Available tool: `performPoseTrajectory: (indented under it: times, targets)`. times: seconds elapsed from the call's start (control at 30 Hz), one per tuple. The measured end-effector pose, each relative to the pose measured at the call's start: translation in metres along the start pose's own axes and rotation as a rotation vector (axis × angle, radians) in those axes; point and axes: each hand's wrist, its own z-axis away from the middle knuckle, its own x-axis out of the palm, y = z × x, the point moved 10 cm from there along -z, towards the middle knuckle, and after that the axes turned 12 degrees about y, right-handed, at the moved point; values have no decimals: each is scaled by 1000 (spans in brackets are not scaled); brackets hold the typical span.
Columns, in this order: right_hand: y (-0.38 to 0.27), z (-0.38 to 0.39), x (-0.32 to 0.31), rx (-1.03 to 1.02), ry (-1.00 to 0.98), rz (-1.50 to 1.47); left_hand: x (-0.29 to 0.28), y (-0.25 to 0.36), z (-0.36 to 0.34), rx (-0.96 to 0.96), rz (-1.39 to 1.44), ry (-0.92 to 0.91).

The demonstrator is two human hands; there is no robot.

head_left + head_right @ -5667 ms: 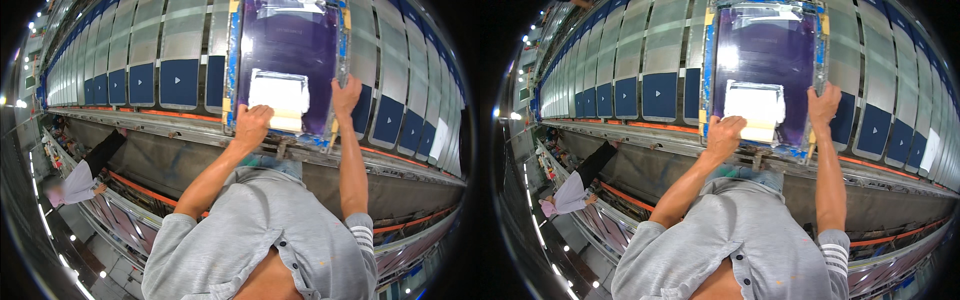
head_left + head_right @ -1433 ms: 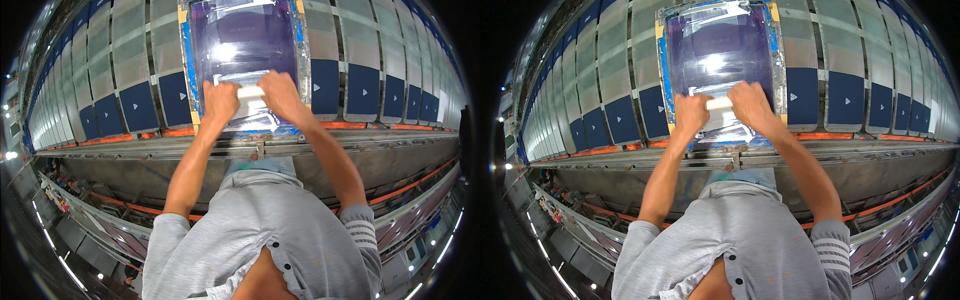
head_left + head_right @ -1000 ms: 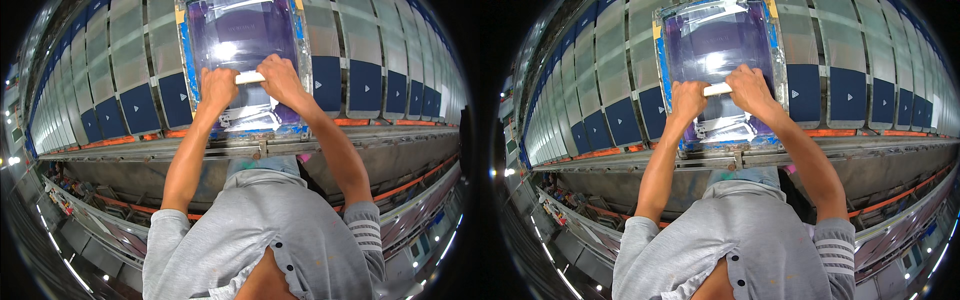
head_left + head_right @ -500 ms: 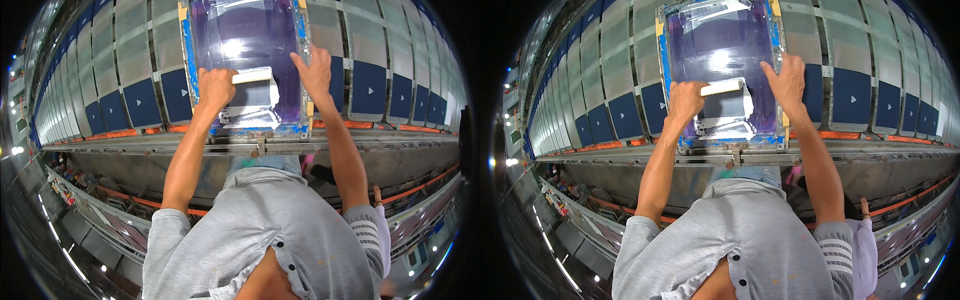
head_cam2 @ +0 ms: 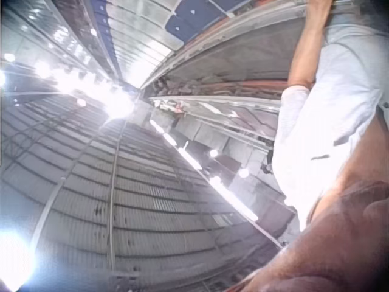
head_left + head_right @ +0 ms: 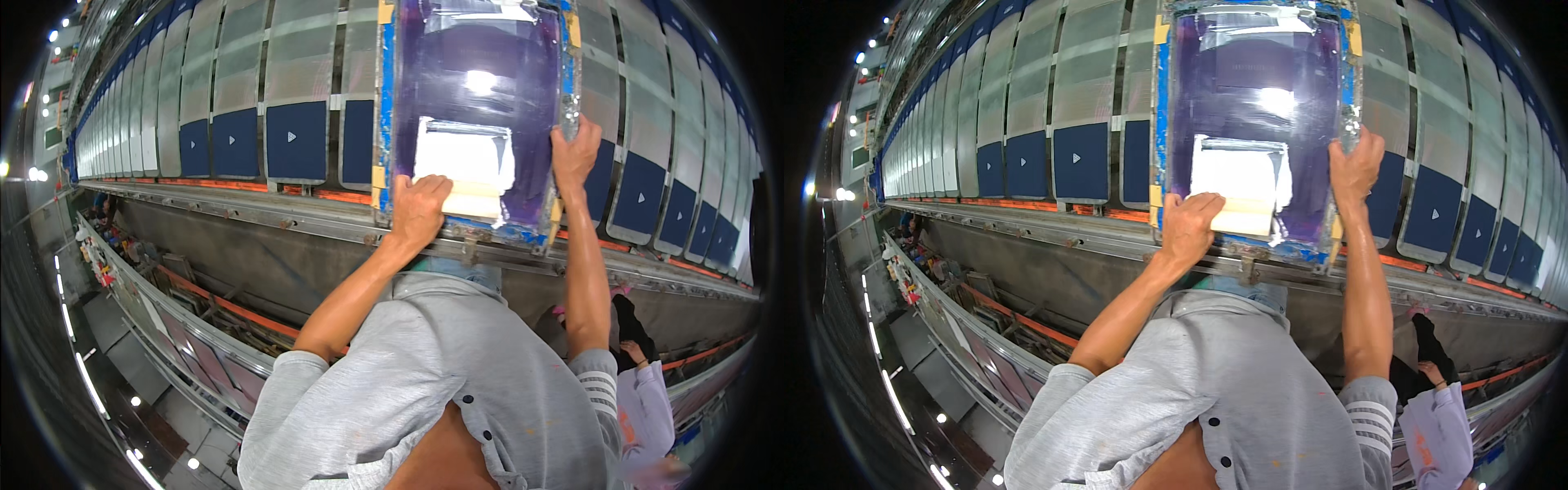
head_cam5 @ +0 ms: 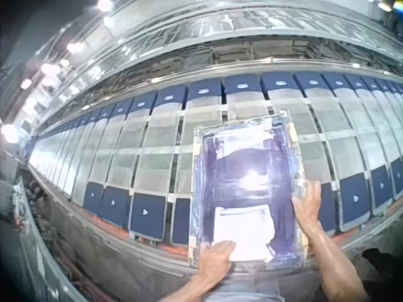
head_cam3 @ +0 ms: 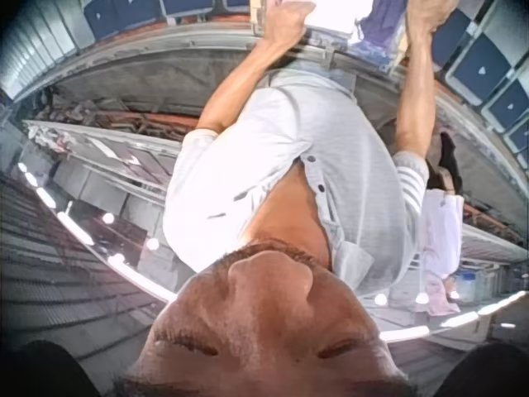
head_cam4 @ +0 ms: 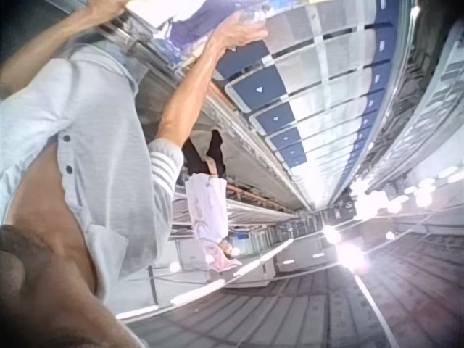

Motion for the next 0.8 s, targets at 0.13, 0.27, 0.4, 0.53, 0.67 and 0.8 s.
performPoseTrajectory:
  times: [0.13,0.27,0.4,0.53,0.67,0.8]
  targets:
    - [-57,-82,119,7,5,37,-16,-107,-134,23,26,-1]
    - [-52,-66,78,108,8,-60,-40,-72,-111,40,-21,-23]
    - [55,-6,-113,99,10,-55,-7,113,8,62,-38,-68]
    - [172,55,-241,87,-15,-8,17,296,95,62,-96,-18]
    - [336,7,-263,123,0,-102,136,415,57,55,-225,-65]
    - [390,15,-251,144,-54,-33,191,439,53,47,-202,-83]
